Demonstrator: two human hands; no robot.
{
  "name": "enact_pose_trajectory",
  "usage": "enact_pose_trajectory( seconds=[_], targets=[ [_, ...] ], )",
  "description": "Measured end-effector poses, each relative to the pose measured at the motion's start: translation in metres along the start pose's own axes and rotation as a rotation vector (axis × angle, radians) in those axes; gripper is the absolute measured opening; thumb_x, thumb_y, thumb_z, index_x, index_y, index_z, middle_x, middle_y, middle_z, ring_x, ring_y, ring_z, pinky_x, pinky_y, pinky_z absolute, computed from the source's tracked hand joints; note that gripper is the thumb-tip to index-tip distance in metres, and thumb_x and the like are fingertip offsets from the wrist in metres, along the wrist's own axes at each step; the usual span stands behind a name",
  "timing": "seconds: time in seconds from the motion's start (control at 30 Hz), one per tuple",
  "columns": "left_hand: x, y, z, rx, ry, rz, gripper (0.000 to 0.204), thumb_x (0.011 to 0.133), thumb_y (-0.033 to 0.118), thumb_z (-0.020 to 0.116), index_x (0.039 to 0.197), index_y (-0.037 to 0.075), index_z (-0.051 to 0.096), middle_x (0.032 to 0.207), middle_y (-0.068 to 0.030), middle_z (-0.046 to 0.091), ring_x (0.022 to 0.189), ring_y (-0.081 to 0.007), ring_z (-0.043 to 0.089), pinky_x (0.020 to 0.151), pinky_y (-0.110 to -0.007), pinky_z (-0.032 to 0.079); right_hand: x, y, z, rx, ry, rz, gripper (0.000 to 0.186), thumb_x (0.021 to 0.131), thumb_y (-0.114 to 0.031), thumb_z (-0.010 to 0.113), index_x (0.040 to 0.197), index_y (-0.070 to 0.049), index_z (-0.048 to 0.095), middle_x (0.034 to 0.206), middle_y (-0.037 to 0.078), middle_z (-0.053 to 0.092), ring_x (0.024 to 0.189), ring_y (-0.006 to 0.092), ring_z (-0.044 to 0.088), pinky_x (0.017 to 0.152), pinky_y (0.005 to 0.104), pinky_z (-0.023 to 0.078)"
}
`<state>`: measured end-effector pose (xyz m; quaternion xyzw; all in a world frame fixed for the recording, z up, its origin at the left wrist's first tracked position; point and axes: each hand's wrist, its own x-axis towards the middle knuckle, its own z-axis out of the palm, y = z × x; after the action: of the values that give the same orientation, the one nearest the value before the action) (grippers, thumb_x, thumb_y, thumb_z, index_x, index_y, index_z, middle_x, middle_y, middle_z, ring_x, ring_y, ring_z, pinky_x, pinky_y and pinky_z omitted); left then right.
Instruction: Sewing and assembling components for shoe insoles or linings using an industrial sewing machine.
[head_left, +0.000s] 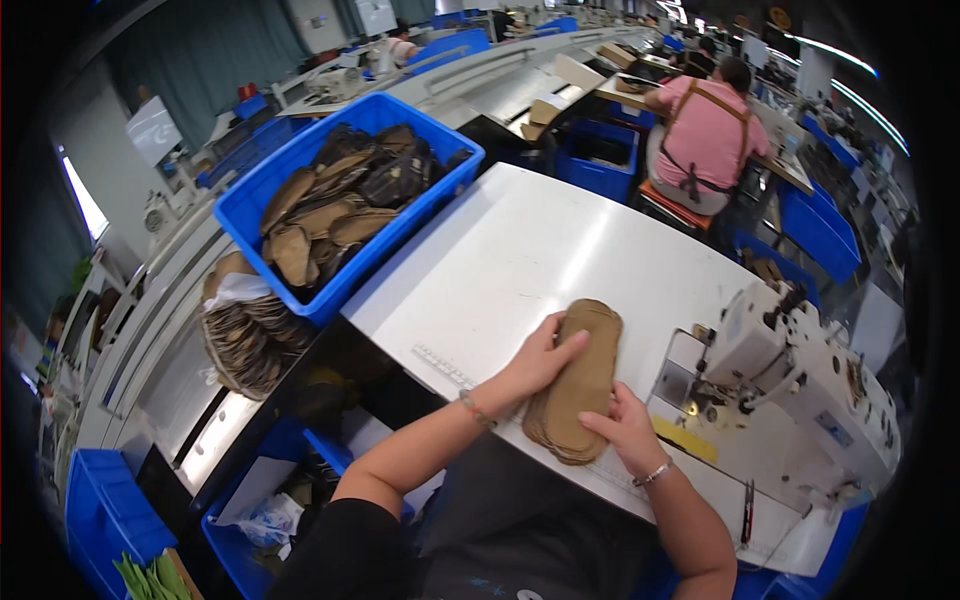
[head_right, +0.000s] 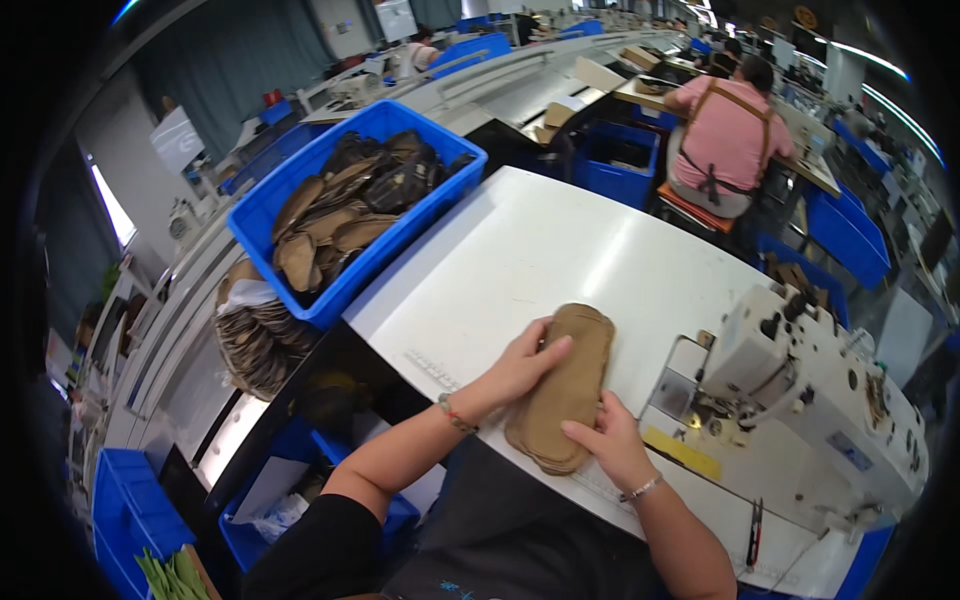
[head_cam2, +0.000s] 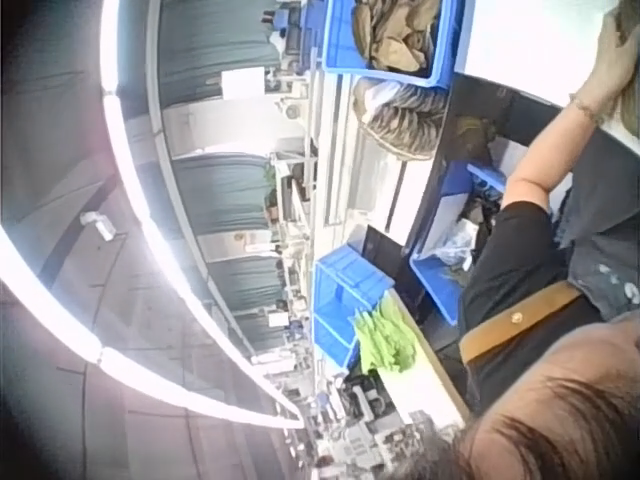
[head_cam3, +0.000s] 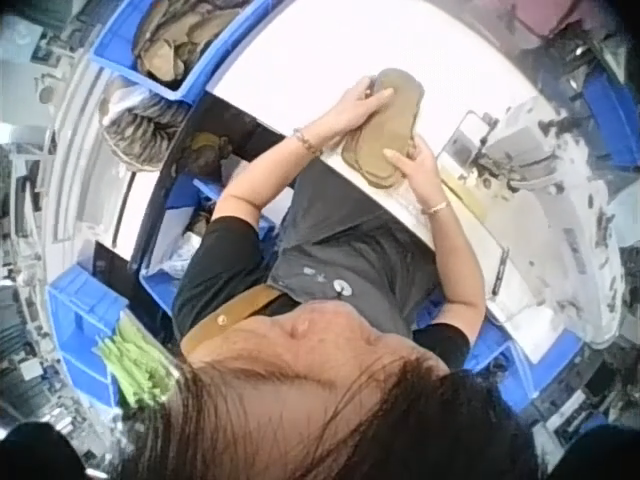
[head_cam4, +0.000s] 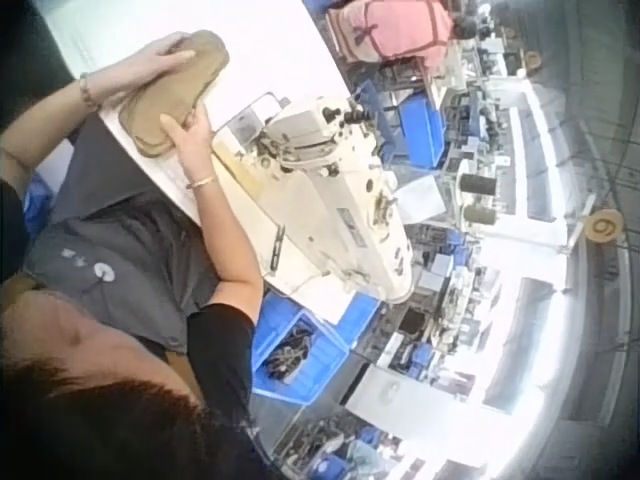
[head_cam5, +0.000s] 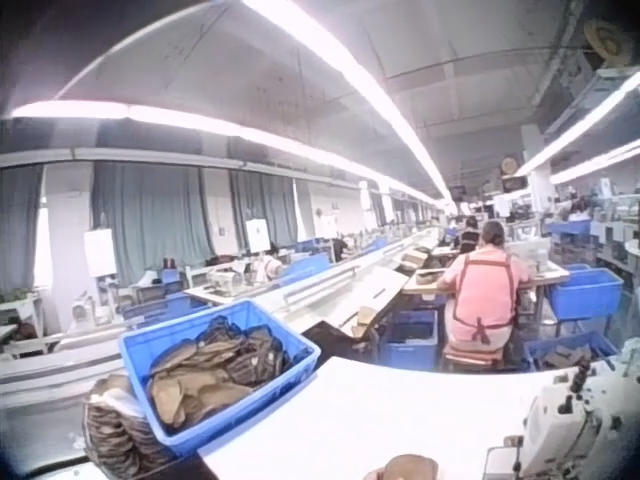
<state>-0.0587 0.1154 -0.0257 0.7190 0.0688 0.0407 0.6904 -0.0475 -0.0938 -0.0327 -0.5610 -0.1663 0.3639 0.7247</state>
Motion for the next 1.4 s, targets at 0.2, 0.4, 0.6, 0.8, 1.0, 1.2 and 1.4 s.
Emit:
enact_pose_trajectory(
  seconds=[0.2,0.4,0.6,0.8,1.0,1.2,1.4],
  targets=[
    [-0.031,0.041,-0.1,0.879,0.435,0.544,0.055,0.091,0.031,0.071,0.132,0.0,0.054,0.13,-0.0215,0.058,0.116,-0.0389,0.058,0.102,-0.044,0.046,-0.01,-0.009,-0.019,-0.1,0.154,-0.078,0.057,0.09,0.003,0.061,0.142,0.005,0.037,0.116,0.017,0.068,0.106,0.0184,0.066,0.092,0.0298,0.053],
    [-0.13,0.097,-0.317,1.565,1.273,0.354,0.024,0.083,0.023,0.074,0.1,0.006,0.072,0.104,-0.0125,0.071,0.097,-0.033,0.066,0.085,-0.045,0.051,0.005,-0.001,-0.017,-0.126,0.108,-0.109,0.057,0.09,0.001,0.06,0.142,0.006,0.037,0.116,0.018,0.068,0.106,0.0182,0.066,0.093,0.029,0.052],
    [-0.204,0.033,-0.369,1.393,1.132,-0.074,0.02,0.079,0.015,0.075,0.099,0.012,0.073,0.101,-0.0093,0.07,0.101,-0.0301,0.065,0.087,-0.042,0.05,0.005,-0.004,-0.014,-0.155,0.125,-0.123,0.057,0.09,0.0,0.06,0.142,0.006,0.037,0.116,0.018,0.068,0.106,0.0184,0.066,0.093,0.0292,0.051],
    [-0.223,0.0,-0.336,1.527,1.204,0.422,0.02,0.072,0.001,0.072,0.088,0.014,0.071,0.095,-0.0037,0.068,0.107,-0.024,0.064,0.102,-0.045,0.04,0.001,-0.006,-0.016,-0.173,0.107,-0.117,0.058,0.09,-0.001,0.062,0.142,0.006,0.036,0.118,0.019,0.067,0.108,0.0193,0.066,0.095,0.0298,0.05],
    [-0.228,0.009,-0.317,1.715,1.127,0.502,0.014,0.076,0.011,0.075,0.088,0.015,0.068,0.084,-0.0006,0.066,0.101,-0.022,0.065,0.102,-0.047,0.039,0.003,-0.003,-0.013,-0.155,0.119,-0.121,0.058,0.09,-0.001,0.062,0.142,0.006,0.036,0.119,0.019,0.067,0.11,0.0192,0.064,0.097,0.0303,0.048],
    [-0.232,0.05,-0.28,1.592,0.512,-0.013,0.021,0.073,0.026,0.083,0.079,0.011,0.07,0.081,-0.0045,0.068,0.089,-0.0259,0.063,0.09,-0.039,0.045,0.002,-0.006,-0.014,-0.145,0.111,-0.128,0.058,0.09,-0.001,0.062,0.142,0.006,0.036,0.119,0.019,0.067,0.111,0.019,0.064,0.097,0.0299,0.048],
    [-0.206,0.088,-0.35,0.921,1.272,0.303,0.036,0.084,0.036,0.078,0.089,0.001,0.074,0.081,-0.0099,0.071,0.069,-0.0208,0.065,0.064,-0.034,0.05,0.003,-0.008,-0.008,-0.162,0.088,-0.143,0.057,0.09,-0.001,0.062,0.141,0.006,0.038,0.118,0.018,0.067,0.108,0.0186,0.065,0.095,0.0295,0.05]
  ],
)
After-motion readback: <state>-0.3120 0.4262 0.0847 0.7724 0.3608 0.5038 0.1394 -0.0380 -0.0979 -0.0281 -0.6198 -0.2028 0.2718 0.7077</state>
